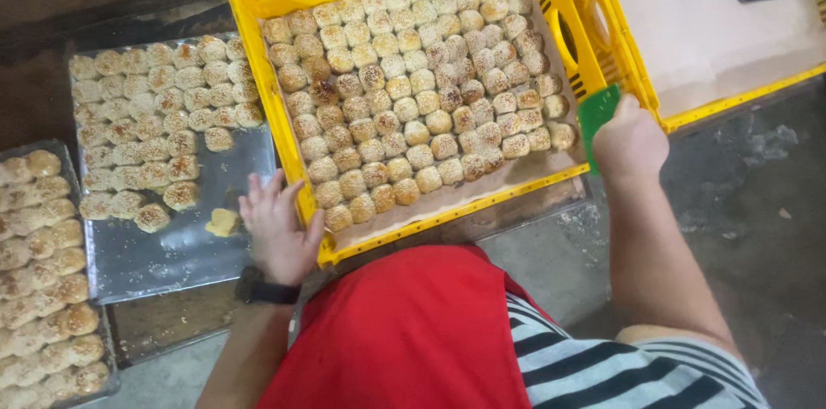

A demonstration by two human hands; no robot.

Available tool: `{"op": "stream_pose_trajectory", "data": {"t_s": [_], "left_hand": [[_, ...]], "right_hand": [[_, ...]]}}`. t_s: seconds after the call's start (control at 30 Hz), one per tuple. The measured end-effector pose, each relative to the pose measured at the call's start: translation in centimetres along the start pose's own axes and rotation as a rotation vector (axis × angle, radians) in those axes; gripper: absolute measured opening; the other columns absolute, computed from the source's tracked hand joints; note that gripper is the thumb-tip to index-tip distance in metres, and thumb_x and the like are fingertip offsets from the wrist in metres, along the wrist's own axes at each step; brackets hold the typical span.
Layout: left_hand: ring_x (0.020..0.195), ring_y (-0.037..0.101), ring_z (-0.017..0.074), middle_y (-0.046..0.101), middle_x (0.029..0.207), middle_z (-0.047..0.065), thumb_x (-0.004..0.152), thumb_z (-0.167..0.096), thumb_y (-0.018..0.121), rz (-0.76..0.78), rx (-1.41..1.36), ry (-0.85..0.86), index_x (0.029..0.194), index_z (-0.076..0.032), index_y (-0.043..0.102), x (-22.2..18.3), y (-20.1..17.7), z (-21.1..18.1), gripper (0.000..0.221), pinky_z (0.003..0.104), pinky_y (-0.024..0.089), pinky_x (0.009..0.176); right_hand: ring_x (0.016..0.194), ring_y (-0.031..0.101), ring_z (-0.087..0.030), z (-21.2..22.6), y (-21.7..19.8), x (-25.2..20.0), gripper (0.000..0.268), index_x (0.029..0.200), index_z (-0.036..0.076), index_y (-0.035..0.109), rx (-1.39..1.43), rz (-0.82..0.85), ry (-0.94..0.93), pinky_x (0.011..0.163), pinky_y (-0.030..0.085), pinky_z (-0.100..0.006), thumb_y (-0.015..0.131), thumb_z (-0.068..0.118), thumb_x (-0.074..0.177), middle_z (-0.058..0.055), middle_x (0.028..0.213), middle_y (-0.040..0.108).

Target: The person organizes and packs small round pastries from metal trays into a yellow plastic crate using a green scraper tool and by hand.

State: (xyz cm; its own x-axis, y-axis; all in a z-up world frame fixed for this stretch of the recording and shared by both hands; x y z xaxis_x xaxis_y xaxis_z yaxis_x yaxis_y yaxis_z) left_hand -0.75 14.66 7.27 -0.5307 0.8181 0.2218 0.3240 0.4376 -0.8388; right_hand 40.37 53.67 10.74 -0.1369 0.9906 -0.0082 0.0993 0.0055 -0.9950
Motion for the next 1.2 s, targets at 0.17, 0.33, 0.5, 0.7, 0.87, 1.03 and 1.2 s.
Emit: {"op": "stream_pose_trajectory", "data": {"t_s": [0.17, 0.33, 0.5, 0.7, 0.87, 1.03, 1.2], "left_hand": [[0.15, 0.019, 0.0488, 0.04, 0.156, 0.023, 0.084, -0.046, 0.073, 0.171, 0.105, -0.075, 0.144, -0.01, 0.051, 0.8, 4.2, -2.3, 0.073, 0.069, 0.013, 0.118], [0.151, 0.02, 0.048, 0.038, 0.159, 0.021, 0.085, -0.041, 0.069, 0.2, 0.29, -0.055, 0.148, -0.014, 0.05, 1.1, 4.3, -2.3, 0.071, 0.071, 0.014, 0.117], [0.152, 0.022, 0.0477, 0.039, 0.159, 0.02, 0.086, -0.038, 0.069, 0.18, 0.259, -0.059, 0.148, -0.014, 0.05, 1.3, 4.0, -2.6, 0.07, 0.071, 0.014, 0.119], [0.152, 0.022, 0.0486, 0.039, 0.159, 0.02, 0.087, -0.037, 0.069, 0.197, 0.229, -0.067, 0.148, -0.013, 0.05, 1.3, 4.0, -2.5, 0.068, 0.071, 0.014, 0.118], [0.151, 0.022, 0.0486, 0.039, 0.159, 0.02, 0.087, -0.037, 0.069, 0.199, 0.21, -0.077, 0.148, -0.012, 0.051, 1.3, 4.0, -2.4, 0.068, 0.07, 0.014, 0.119], [0.152, 0.022, 0.048, 0.038, 0.161, 0.018, 0.088, -0.038, 0.068, 0.203, 0.232, -0.068, 0.147, -0.012, 0.051, 1.2, 4.3, -2.3, 0.066, 0.071, 0.014, 0.117], [0.152, 0.021, 0.0474, 0.037, 0.161, 0.018, 0.085, -0.037, 0.069, 0.19, 0.226, -0.081, 0.147, -0.014, 0.052, 1.4, 4.3, -2.3, 0.068, 0.071, 0.014, 0.117]], "right_hand": [[0.081, 0.069, -0.032, 8.8, 1.1, -2.4, 0.036, 0.13, 0.016, 0.067, 0.427, -0.111, -0.283, 0.069, 0.055, -0.047, 0.062, 0.016, 0.094, -0.015, 0.096, 0.072], [0.091, 0.067, -0.037, 15.4, 5.2, -6.0, 0.055, 0.15, 0.01, 0.049, 0.557, 0.266, -0.5, 0.081, 0.054, -0.051, 0.061, 0.018, 0.096, -0.025, 0.112, 0.064], [0.103, 0.066, -0.047, 4.9, 9.3, 0.0, 0.035, 0.123, -0.002, 0.056, 0.172, 0.147, -0.245, 0.09, 0.055, -0.054, 0.055, 0.015, 0.093, -0.032, 0.118, 0.063], [0.097, 0.066, -0.05, 0.5, 14.2, 1.0, 0.029, 0.116, 0.0, 0.061, 0.228, 0.087, -0.182, 0.088, 0.053, -0.054, 0.058, 0.012, 0.09, -0.034, 0.106, 0.066], [0.095, 0.066, -0.049, 1.3, 11.4, 0.2, 0.016, 0.105, 0.006, 0.068, 0.344, -0.106, -0.301, 0.084, 0.054, -0.055, 0.063, 0.016, 0.093, -0.029, 0.112, 0.067], [0.098, 0.066, -0.044, 2.7, 7.3, -1.3, 0.024, 0.11, 0.014, 0.075, 0.185, -0.055, -0.372, 0.082, 0.055, -0.054, 0.068, 0.015, 0.086, -0.021, 0.111, 0.066], [0.101, 0.066, -0.042, 4.9, 5.0, -3.1, 0.03, 0.101, 0.009, 0.073, 0.147, -0.03, -0.432, 0.083, 0.056, -0.051, 0.074, 0.022, 0.074, -0.02, 0.109, 0.066]]}}
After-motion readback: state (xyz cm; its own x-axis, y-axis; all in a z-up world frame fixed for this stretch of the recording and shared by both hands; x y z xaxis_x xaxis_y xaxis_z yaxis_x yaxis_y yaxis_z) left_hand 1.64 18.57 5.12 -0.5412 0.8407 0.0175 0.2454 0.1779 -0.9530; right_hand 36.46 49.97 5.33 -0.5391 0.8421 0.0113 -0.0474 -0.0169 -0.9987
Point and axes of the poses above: each hand's wrist, its own x-axis towards the middle knuckle, its own y-axis out of the palm, z = x × y, the point moved 7 cm from there along x, towards the middle knuckle
